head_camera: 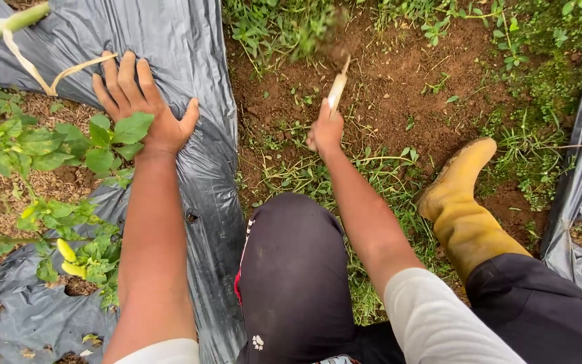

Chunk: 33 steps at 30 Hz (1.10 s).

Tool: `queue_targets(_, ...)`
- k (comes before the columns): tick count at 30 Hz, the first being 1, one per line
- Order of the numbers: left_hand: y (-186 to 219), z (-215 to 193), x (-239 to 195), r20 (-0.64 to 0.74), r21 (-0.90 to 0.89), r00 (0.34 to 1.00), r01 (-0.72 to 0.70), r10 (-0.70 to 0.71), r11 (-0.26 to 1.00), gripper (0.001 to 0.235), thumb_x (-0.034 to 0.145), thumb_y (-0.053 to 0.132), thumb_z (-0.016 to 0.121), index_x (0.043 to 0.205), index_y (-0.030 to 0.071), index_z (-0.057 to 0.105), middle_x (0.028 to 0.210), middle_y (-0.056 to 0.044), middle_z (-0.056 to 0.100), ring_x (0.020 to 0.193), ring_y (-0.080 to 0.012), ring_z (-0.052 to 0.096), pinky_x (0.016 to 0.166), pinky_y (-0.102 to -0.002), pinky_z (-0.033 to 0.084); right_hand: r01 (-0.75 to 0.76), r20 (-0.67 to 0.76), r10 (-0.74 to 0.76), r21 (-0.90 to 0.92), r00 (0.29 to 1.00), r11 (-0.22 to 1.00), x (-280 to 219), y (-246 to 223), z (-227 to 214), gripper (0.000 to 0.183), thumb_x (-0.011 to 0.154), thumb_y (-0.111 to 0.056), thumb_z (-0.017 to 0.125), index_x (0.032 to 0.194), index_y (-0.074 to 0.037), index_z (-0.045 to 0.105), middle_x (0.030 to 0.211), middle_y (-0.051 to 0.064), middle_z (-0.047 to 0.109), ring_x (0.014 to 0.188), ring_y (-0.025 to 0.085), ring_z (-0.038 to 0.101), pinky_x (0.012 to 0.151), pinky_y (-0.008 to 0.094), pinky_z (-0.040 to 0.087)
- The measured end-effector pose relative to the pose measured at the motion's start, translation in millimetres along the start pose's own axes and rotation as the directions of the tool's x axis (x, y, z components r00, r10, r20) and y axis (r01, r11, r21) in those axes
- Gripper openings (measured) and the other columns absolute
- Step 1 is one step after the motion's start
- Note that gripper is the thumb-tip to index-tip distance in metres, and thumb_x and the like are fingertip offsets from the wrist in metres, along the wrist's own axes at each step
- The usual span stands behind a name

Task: Using a hand hoe to remove weeds from a soil bed between rows of plastic mulch.

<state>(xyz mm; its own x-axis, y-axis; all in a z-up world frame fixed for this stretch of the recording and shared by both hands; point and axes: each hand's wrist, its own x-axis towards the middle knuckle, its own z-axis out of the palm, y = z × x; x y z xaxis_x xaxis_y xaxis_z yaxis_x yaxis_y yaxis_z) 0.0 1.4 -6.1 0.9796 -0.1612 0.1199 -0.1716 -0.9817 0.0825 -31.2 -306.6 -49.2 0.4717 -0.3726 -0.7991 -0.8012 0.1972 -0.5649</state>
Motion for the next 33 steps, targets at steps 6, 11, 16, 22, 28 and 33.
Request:
queue_targets(6,9,-14,6,-0.111,0.085,0.991,-0.062,0.072,0.994,0.091,0.09,0.053,0.085,0.146,-0.01,0.049,0.148,-0.027,0.044,0.141,-0.051,0.031,0.112,-0.073,0.029,0.044,-0.093,-0.054,-0.104,0.994,0.994,-7,40,-41,0.028,0.104,-0.03,0.037,0.099,-0.006,0.051,0.057,-0.002,0.047,0.037,0.005,0.043,0.027,0.018,0.041)
queue_targets(11,7,-10,3,-0.047,0.073,0.998,-0.027,0.03,0.997,0.093,0.096,0.054,0.09,0.149,-0.008,0.045,0.151,-0.027,0.039,0.142,-0.0505,0.027,0.116,-0.075,0.027,-0.084,-0.169,0.113,0.172,0.979,0.982,17,-49,-1,0.029,0.102,-0.032,0.039,0.093,-0.007,0.051,0.053,-0.003,0.043,0.035,0.006,0.037,0.026,0.018,0.032)
queue_targets(16,7,-11,5,-0.017,0.035,1.0,-0.01,0.011,0.999,0.094,0.101,0.055,0.092,0.153,-0.006,0.043,0.153,-0.027,0.035,0.143,-0.0511,0.024,0.119,-0.077,0.023,-0.016,0.003,0.016,0.002,1.0,1.0,7,-25,11,0.033,0.103,-0.031,0.034,0.1,-0.003,0.051,0.057,0.0,0.046,0.036,0.007,0.041,0.026,0.019,0.038)
queue_targets(22,11,-16,3,-0.053,0.057,0.998,-0.044,0.047,0.997,0.092,0.096,0.053,0.089,0.149,-0.009,0.046,0.15,-0.028,0.039,0.141,-0.0512,0.026,0.114,-0.076,0.027,0.029,0.217,0.012,-0.183,0.976,0.983,-26,66,-44,0.033,0.106,-0.027,0.035,0.087,-0.004,0.05,0.05,-0.003,0.044,0.032,0.006,0.04,0.022,0.018,0.033)
queue_targets(28,9,-15,1,-0.082,0.061,0.994,-0.061,0.066,0.996,0.089,0.094,0.052,0.087,0.146,-0.01,0.05,0.148,-0.028,0.043,0.141,-0.0511,0.029,0.113,-0.074,0.028,0.046,-0.205,-0.056,-0.052,0.977,0.998,-16,0,-25,0.033,0.103,-0.033,0.035,0.09,-0.007,0.052,0.052,-0.004,0.047,0.033,0.006,0.042,0.023,0.018,0.037)
queue_targets(33,7,-11,3,0.022,0.043,1.0,0.001,-0.002,0.999,0.094,0.103,0.056,0.091,0.154,-0.007,0.042,0.155,-0.027,0.033,0.143,-0.0512,0.021,0.119,-0.076,0.022,-0.067,0.051,0.046,0.523,0.998,0.85,38,-68,26,0.031,0.101,-0.031,0.042,0.081,-0.008,0.048,0.05,-0.003,0.039,0.034,0.005,0.033,0.027,0.019,0.028)
